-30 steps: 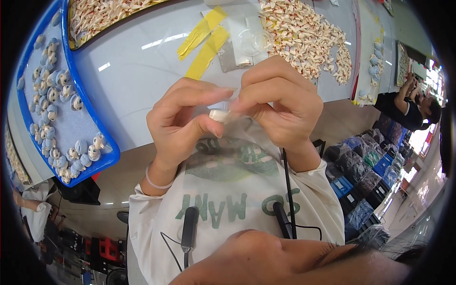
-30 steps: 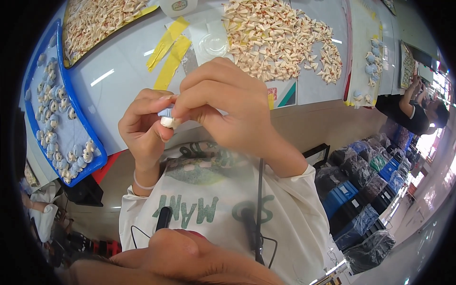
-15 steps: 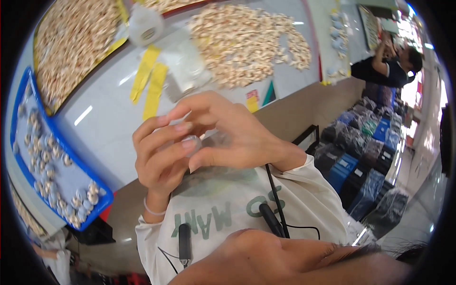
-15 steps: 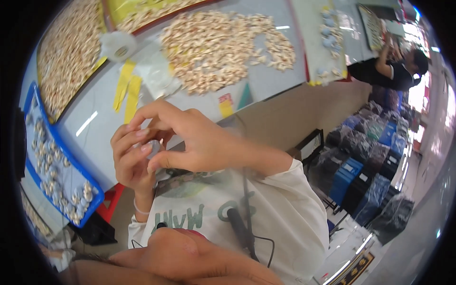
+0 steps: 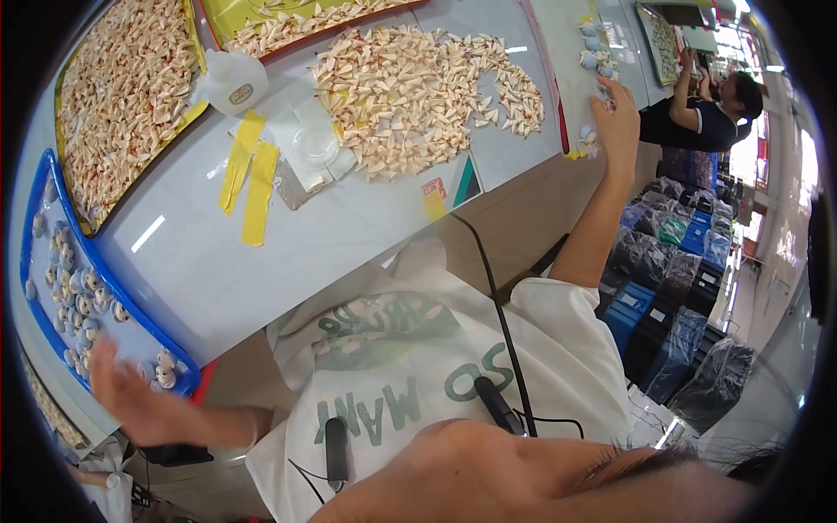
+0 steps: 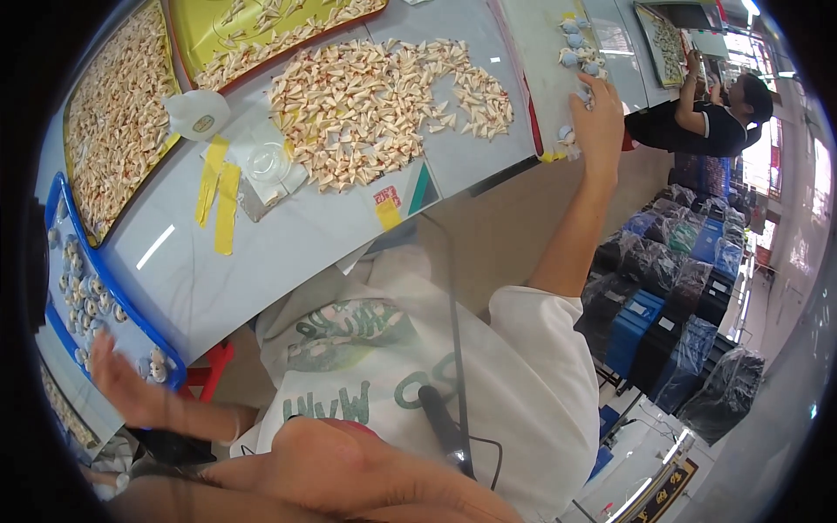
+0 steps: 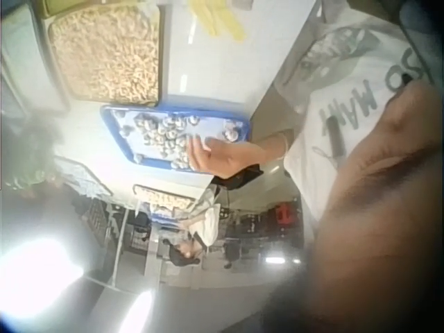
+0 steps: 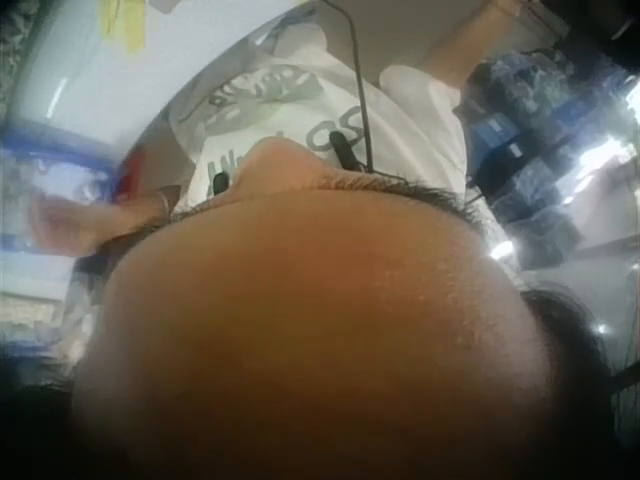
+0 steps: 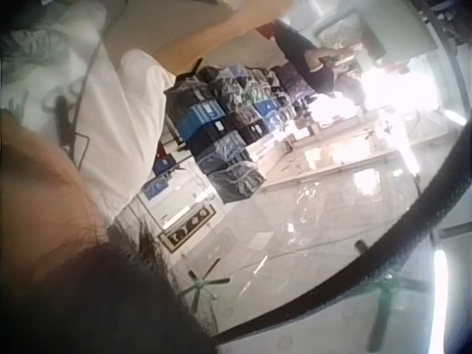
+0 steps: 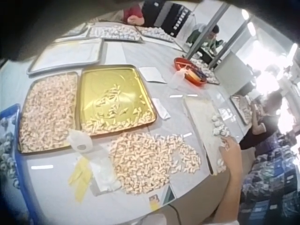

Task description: The person assembles small white and blue plastic toy components by hand, applying glue from a bottle to join them.

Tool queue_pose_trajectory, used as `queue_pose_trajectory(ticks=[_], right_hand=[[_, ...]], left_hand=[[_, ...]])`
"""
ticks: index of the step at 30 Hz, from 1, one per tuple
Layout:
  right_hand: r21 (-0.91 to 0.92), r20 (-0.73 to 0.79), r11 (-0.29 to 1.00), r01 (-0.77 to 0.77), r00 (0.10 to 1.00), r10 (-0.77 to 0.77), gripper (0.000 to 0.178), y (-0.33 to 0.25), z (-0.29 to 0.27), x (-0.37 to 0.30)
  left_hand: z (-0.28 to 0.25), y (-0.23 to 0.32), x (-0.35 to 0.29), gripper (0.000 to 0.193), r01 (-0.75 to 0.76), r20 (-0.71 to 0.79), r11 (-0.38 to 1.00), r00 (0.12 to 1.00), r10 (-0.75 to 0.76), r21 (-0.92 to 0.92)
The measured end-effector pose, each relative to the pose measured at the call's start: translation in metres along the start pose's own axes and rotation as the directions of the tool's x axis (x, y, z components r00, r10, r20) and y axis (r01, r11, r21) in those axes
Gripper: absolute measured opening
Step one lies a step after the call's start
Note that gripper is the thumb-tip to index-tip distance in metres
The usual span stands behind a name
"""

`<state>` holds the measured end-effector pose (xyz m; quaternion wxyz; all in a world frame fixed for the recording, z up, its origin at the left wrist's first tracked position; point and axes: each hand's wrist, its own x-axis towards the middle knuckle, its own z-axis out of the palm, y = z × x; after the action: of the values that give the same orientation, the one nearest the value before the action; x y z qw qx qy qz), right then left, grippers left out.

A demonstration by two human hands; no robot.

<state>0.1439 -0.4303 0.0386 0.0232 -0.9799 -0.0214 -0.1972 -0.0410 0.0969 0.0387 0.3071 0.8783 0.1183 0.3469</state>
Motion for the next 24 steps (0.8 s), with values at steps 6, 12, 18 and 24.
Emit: queue_pose_trajectory(ticks=[6, 12, 18, 24], right_hand=[[0.547, 0.258, 0.833, -0.085, 0.964, -0.071, 0.017, -0.096, -0.023, -0.01], [0.547, 0.346, 0.836, -0.052, 0.923, -0.169, 0.013, -0.117, -0.007, -0.011], [0.465, 0.229, 0.868, 0.174, 0.923, -0.308, 0.006, -0.118, 0.006, -0.005], [0.46, 0.253, 0.887, 0.031, 0.953, -0.165, 0.006, -0.115, 0.001, -0.021]], left_hand=[[-0.053, -0.025, 0.004, 0.034, 0.122, 0.41, 0.877, 0.848, -0.336, 0.465], [-0.03, -0.029, 0.004, 0.032, -0.041, 0.488, 0.853, 0.834, -0.257, 0.52], [-0.043, -0.006, -0.001, 0.031, 0.13, 0.439, 0.875, 0.825, -0.356, 0.466], [-0.057, 0.001, -0.009, 0.038, 0.185, 0.477, 0.85, 0.76, -0.441, 0.493]])
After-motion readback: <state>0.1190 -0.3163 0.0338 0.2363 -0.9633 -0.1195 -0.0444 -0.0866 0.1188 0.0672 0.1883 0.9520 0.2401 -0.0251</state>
